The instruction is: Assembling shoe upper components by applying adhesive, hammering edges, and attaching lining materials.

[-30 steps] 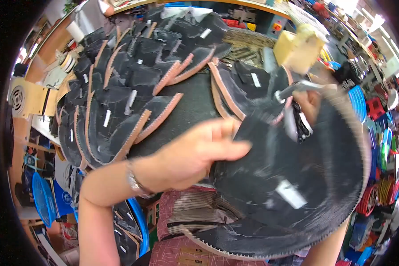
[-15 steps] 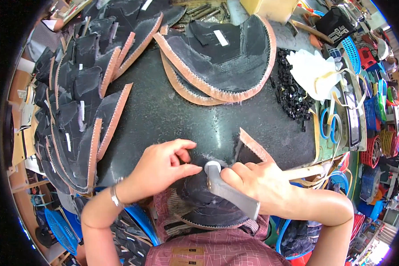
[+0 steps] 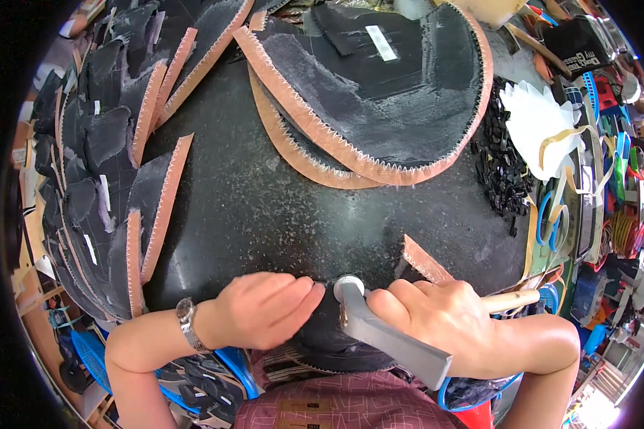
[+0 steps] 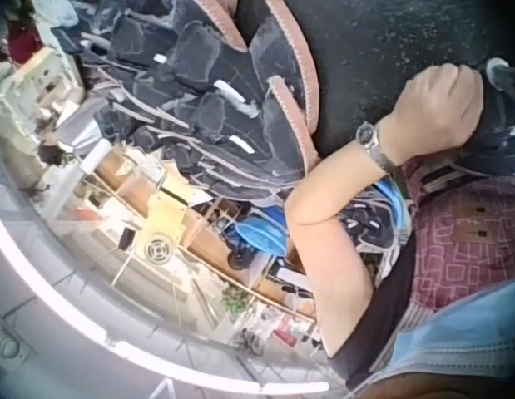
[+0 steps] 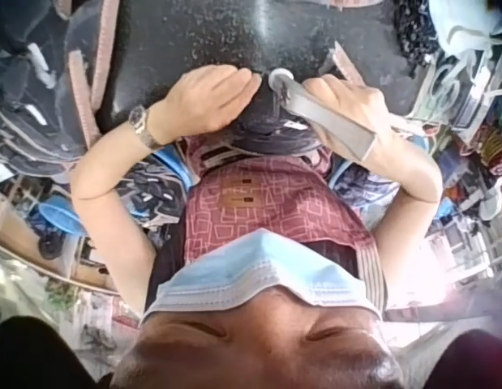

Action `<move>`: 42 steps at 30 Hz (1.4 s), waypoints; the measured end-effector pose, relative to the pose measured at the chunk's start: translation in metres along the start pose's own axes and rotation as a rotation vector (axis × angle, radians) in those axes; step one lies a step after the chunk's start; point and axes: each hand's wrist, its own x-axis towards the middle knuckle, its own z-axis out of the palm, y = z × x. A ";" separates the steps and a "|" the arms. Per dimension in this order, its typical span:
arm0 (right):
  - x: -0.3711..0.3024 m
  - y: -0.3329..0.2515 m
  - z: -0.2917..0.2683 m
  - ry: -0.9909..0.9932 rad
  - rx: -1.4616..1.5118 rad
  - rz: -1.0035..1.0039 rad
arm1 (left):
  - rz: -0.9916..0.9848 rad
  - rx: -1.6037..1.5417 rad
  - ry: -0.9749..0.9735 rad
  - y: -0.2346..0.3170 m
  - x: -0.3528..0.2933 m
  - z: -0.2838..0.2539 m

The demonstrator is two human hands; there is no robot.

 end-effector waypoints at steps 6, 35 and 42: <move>0.011 0.002 -0.010 -0.019 -0.046 -0.068 | 0.114 0.297 -0.055 0.011 -0.003 0.004; 0.027 0.002 -0.013 0.164 -0.121 -0.175 | -0.077 0.538 -0.123 0.041 -0.004 0.009; 0.016 0.008 0.003 0.087 -0.073 -0.117 | -0.576 0.149 0.067 0.055 -0.006 0.010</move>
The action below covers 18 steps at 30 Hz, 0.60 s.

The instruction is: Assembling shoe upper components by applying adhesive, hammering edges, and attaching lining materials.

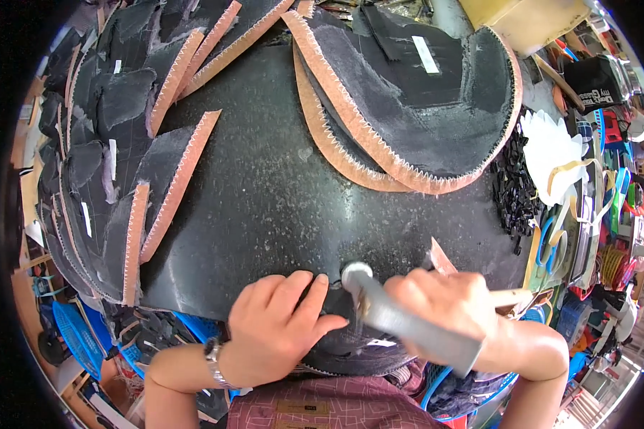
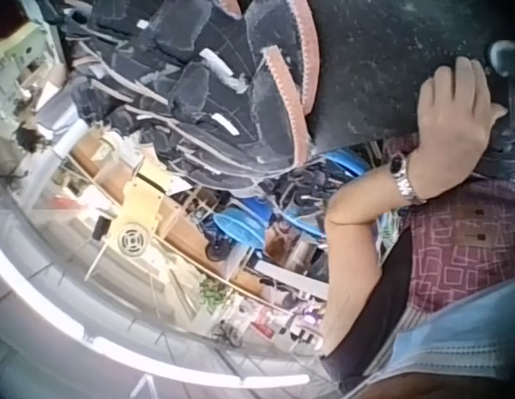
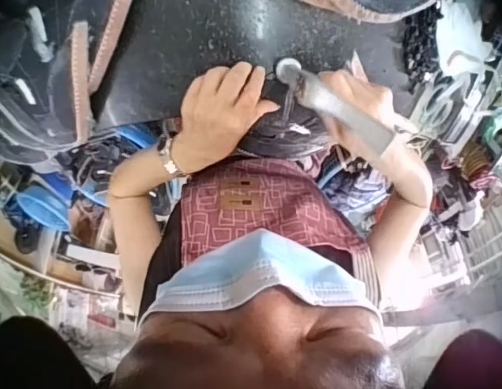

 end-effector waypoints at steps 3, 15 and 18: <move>0.004 -0.003 -0.010 0.210 0.021 0.127 | -0.068 -0.022 0.123 0.012 0.001 0.008; -0.050 -0.034 -0.011 0.172 0.085 0.401 | 0.307 -0.219 -0.183 -0.015 0.064 0.018; -0.047 -0.021 0.004 0.176 0.056 0.333 | 0.277 -0.219 -0.209 -0.012 0.061 0.015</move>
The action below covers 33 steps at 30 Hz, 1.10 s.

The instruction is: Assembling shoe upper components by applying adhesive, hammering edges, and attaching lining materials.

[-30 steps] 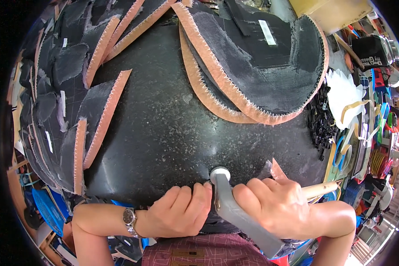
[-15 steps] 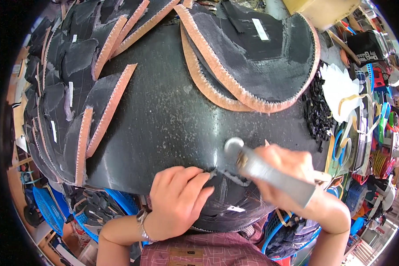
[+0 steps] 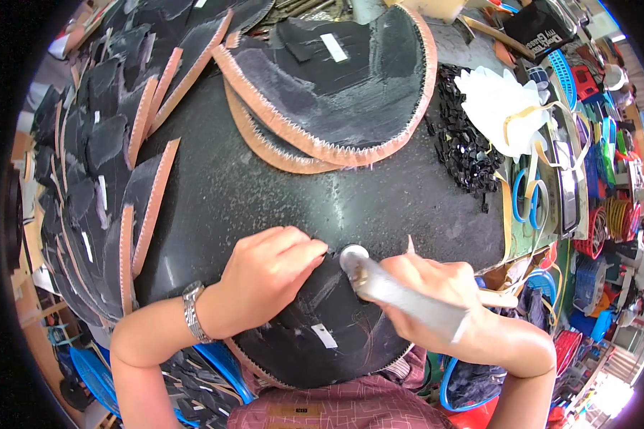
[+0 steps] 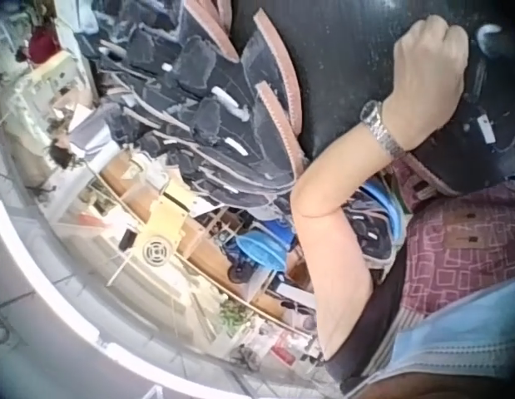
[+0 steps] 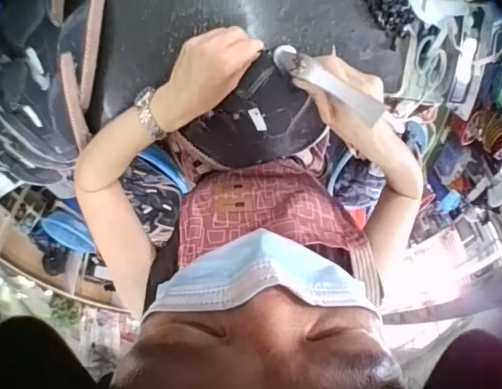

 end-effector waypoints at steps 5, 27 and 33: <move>0.006 0.010 0.003 -0.157 0.027 -0.072 | 0.055 -0.063 0.018 -0.004 -0.011 -0.006; 0.021 0.004 0.003 0.041 0.084 -0.088 | 0.283 0.231 0.059 -0.006 -0.025 -0.002; 0.027 -0.003 -0.004 -0.196 -0.114 -0.265 | 0.260 0.194 0.039 -0.004 -0.025 -0.003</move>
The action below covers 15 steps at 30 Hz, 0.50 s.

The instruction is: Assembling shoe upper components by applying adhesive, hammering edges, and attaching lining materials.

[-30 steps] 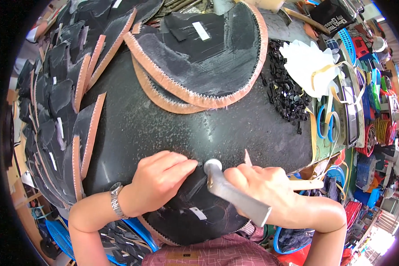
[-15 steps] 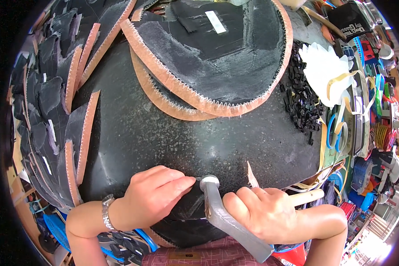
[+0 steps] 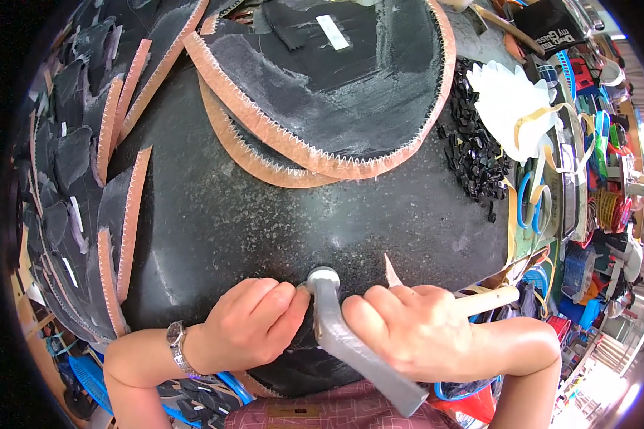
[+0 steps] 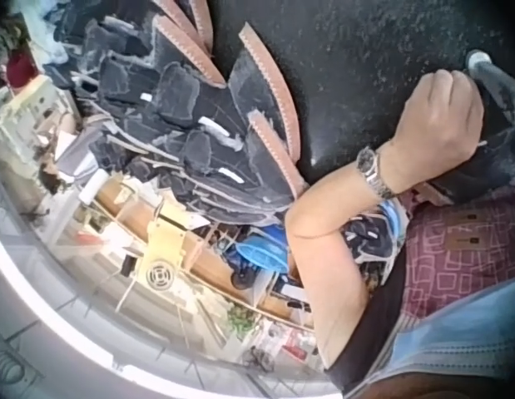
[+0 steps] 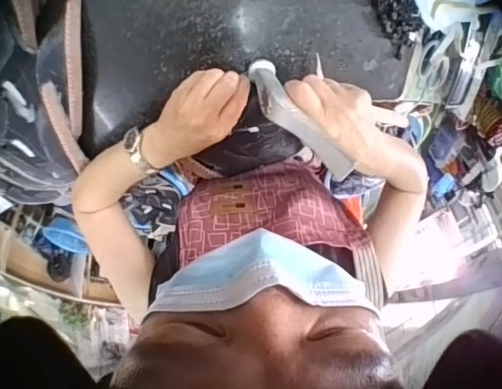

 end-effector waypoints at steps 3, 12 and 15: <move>-0.002 0.003 0.000 0.051 0.070 0.075 | 0.005 0.005 0.056 -0.002 -0.001 0.004; 0.000 -0.005 0.001 -0.051 0.107 0.147 | -0.347 -0.256 -0.054 0.000 0.006 -0.009; -0.001 -0.002 0.007 0.005 0.115 0.117 | -0.356 -0.277 -0.124 -0.006 0.017 -0.013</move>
